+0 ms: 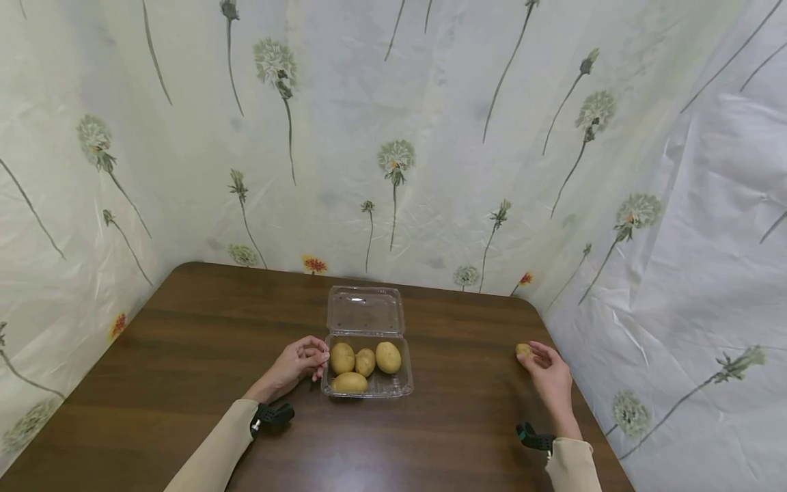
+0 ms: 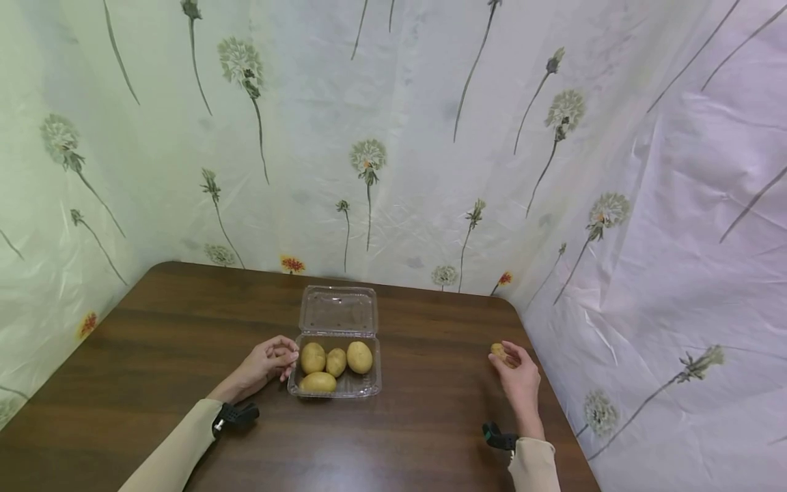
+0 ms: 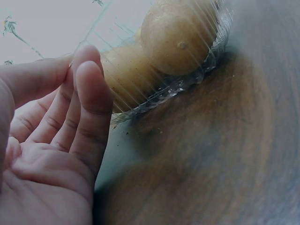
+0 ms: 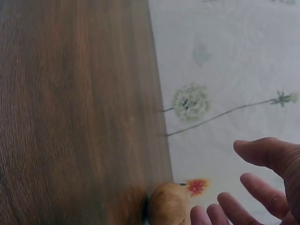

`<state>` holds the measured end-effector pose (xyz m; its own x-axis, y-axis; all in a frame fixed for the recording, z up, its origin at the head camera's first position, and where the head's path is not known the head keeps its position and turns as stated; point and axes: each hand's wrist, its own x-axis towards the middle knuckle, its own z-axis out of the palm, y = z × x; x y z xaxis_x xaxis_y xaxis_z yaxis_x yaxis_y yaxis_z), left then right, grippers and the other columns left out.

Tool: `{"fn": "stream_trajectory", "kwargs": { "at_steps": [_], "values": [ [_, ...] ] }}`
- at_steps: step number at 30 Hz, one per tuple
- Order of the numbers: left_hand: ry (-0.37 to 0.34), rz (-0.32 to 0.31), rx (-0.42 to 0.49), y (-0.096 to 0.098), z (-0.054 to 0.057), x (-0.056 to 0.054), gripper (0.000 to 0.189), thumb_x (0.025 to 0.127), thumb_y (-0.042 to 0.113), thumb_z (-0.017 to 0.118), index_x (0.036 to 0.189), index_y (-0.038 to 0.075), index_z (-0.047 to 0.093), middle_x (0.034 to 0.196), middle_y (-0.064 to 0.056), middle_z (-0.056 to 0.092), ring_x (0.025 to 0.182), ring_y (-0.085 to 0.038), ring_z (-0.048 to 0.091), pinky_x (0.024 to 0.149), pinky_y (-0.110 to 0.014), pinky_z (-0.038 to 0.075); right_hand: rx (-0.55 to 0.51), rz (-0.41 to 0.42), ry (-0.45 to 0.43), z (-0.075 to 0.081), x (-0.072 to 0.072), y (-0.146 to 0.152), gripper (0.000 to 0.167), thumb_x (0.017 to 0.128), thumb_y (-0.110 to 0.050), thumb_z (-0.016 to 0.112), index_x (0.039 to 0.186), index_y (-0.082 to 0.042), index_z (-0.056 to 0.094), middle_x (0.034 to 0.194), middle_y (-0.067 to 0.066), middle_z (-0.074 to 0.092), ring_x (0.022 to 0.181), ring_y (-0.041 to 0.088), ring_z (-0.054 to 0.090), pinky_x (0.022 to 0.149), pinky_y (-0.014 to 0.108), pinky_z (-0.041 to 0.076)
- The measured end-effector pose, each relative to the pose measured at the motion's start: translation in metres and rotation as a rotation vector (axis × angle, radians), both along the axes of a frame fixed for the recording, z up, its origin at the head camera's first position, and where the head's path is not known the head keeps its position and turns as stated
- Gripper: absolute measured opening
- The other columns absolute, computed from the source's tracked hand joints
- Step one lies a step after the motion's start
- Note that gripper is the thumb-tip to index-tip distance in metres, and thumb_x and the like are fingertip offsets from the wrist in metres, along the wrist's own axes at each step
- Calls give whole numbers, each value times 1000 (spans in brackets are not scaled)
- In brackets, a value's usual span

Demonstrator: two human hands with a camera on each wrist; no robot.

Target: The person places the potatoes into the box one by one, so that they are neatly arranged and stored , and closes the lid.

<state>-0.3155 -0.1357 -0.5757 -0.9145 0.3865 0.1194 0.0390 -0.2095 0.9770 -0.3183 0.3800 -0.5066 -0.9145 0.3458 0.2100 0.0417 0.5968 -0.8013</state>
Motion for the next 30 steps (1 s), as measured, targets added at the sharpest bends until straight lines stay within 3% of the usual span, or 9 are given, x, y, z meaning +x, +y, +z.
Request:
{"fn": "stream_trajectory", "kwargs": {
  "at_steps": [2,8,14,21,30],
  "values": [
    [-1,-2,2,0,0,0,21,96,8,58,110,-2,47,76,0,63,62,-10,57,55,-22,49,-11,-4,-12,0,-1,2,50,87,-25,73,130,-6,57,129,20,59,119,34,57,81,6,38],
    [-2,0,1,-1,1,0,22,96,8,59,110,-3,47,76,-2,63,62,-11,57,55,-22,49,-23,-15,-64,-1,-2,7,55,88,-28,72,135,-6,52,137,20,54,127,35,51,98,35,42],
    [-11,5,2,0,0,0,22,95,9,60,110,-2,47,76,-2,62,62,-11,57,55,-23,49,19,-37,-68,-8,-4,12,55,88,-28,72,134,-5,53,135,20,55,125,35,53,96,35,44],
    [-7,1,3,0,0,0,24,95,10,60,110,-3,47,76,0,63,62,-10,57,55,-22,49,16,-57,-99,-14,-8,16,59,87,-31,71,137,-6,49,138,26,50,128,40,48,102,52,40],
    [-9,12,-9,0,1,1,24,95,9,60,110,-4,47,76,-1,63,62,-10,57,55,-22,49,18,-68,-126,-18,-13,18,61,87,-29,72,137,-4,48,139,27,49,129,40,45,105,52,36]
  ]
}}
